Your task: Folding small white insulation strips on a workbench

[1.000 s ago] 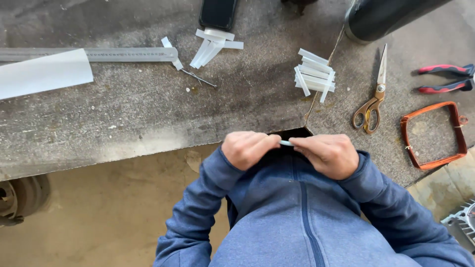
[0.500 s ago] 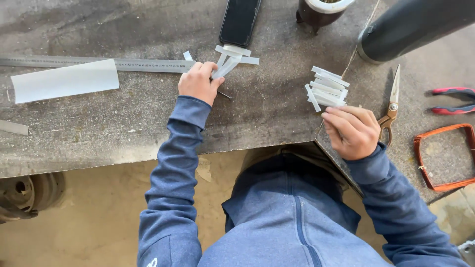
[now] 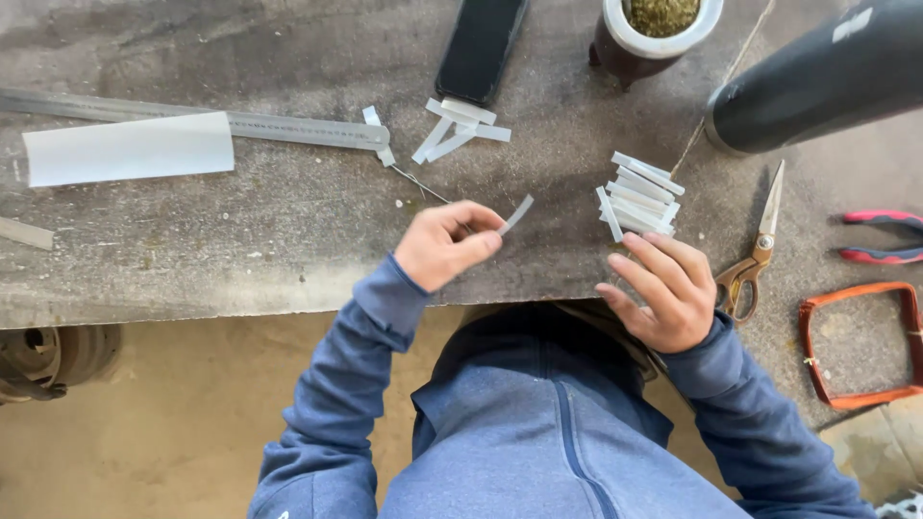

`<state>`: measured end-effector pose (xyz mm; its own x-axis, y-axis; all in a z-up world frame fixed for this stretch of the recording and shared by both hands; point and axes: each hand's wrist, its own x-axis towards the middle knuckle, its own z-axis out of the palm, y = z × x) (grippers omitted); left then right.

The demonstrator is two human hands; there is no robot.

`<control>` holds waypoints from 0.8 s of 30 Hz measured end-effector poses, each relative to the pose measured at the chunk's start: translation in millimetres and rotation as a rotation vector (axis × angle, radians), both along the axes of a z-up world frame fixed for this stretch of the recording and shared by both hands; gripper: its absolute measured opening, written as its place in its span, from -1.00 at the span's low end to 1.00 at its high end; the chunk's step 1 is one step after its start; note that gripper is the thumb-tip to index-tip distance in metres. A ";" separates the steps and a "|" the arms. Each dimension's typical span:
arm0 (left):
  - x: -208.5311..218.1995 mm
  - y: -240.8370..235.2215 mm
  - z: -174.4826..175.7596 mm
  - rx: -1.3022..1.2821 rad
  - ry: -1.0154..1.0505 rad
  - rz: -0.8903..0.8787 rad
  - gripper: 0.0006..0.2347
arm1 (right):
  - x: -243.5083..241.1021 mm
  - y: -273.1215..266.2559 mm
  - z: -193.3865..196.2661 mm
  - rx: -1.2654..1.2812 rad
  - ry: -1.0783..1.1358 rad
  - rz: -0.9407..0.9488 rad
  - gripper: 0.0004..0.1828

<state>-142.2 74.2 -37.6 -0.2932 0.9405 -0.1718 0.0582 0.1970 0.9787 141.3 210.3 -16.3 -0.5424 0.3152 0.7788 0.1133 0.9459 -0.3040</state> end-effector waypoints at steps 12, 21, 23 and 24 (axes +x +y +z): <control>101.2 -35.6 19.0 0.040 -0.114 -0.176 -0.88 | 4.3 -37.8 3.6 -0.323 -0.005 0.301 -0.93; 128.1 -40.5 32.0 0.220 -0.007 0.147 -0.87 | 2.5 -45.8 13.7 -0.439 -0.009 0.263 -0.79; 128.0 -41.5 33.5 0.208 -0.063 0.140 -0.88 | 1.3 -48.1 16.9 -0.433 0.010 0.278 -0.83; 128.1 -41.3 34.5 0.198 -0.122 0.138 -0.89 | 1.1 -48.6 19.1 -0.425 0.024 0.298 -0.87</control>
<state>-14.1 32.9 -3.1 -0.4099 0.9116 -0.0303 -0.0763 -0.0012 0.9971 142.4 161.7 2.8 -0.6405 0.4405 0.6290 -0.1542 0.7286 -0.6674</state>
